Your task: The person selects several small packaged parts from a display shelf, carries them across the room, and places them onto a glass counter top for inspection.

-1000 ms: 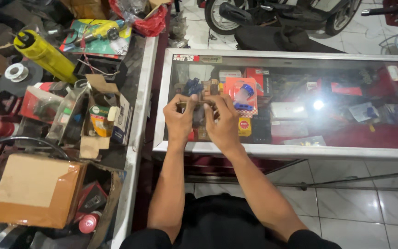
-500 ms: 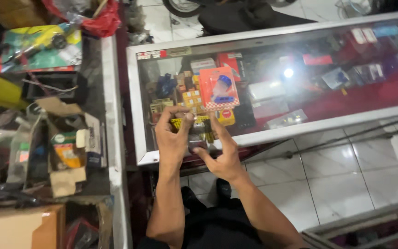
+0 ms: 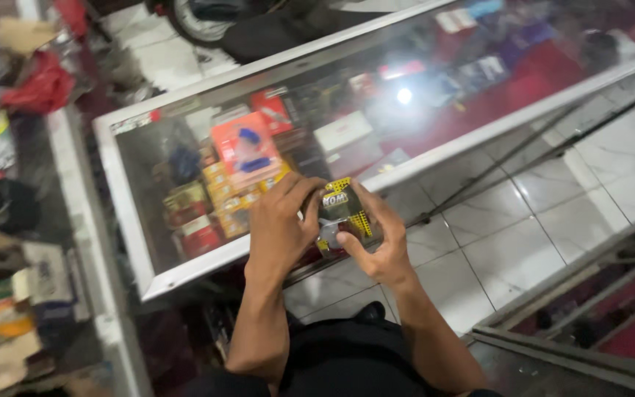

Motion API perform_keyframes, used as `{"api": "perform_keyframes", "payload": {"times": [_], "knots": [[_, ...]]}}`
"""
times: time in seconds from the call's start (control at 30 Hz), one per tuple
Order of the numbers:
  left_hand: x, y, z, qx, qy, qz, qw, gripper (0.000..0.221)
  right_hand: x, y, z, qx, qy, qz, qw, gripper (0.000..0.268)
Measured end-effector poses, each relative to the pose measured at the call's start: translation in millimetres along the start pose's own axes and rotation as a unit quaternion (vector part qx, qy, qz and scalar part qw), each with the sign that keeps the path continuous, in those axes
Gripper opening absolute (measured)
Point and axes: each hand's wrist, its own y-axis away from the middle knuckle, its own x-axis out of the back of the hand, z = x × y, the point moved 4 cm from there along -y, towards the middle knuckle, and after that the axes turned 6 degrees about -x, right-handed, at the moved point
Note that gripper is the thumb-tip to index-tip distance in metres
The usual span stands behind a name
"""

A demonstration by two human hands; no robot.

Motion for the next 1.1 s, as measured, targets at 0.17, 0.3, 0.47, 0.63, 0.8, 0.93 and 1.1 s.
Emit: {"api": "perform_keyframes", "payload": {"times": [0.17,0.3,0.47,0.63,0.8,0.93,1.1], "knots": [[-72,-30,41,-0.038,0.092,-0.029,0.995,0.014,80,8,-5,-0.048,0.046,-0.001,0.998,0.093],[-134,-45,68,-0.042,0.155,-0.038,0.986,0.016,140,24,-2,-0.097,0.046,0.041,0.993,0.102],[-212,-52,106,-0.072,0.234,-0.025,0.969,0.015,212,57,13,-0.127,0.014,0.12,0.984,0.101],[-279,-48,140,0.078,0.347,-0.201,0.913,0.041,272,94,10,-0.103,-0.069,0.259,0.958,0.092],[-323,-24,187,0.001,0.473,-0.348,0.809,0.094,314,132,5,-0.079,-0.073,0.37,0.923,0.09],[-351,-20,213,-0.07,0.458,-0.401,0.79,0.111,336,158,9,-0.093,-0.052,0.425,0.899,0.09],[-395,-22,241,-0.062,0.483,-0.475,0.732,0.109,364,179,15,-0.104,-0.027,0.471,0.876,0.09]]}}
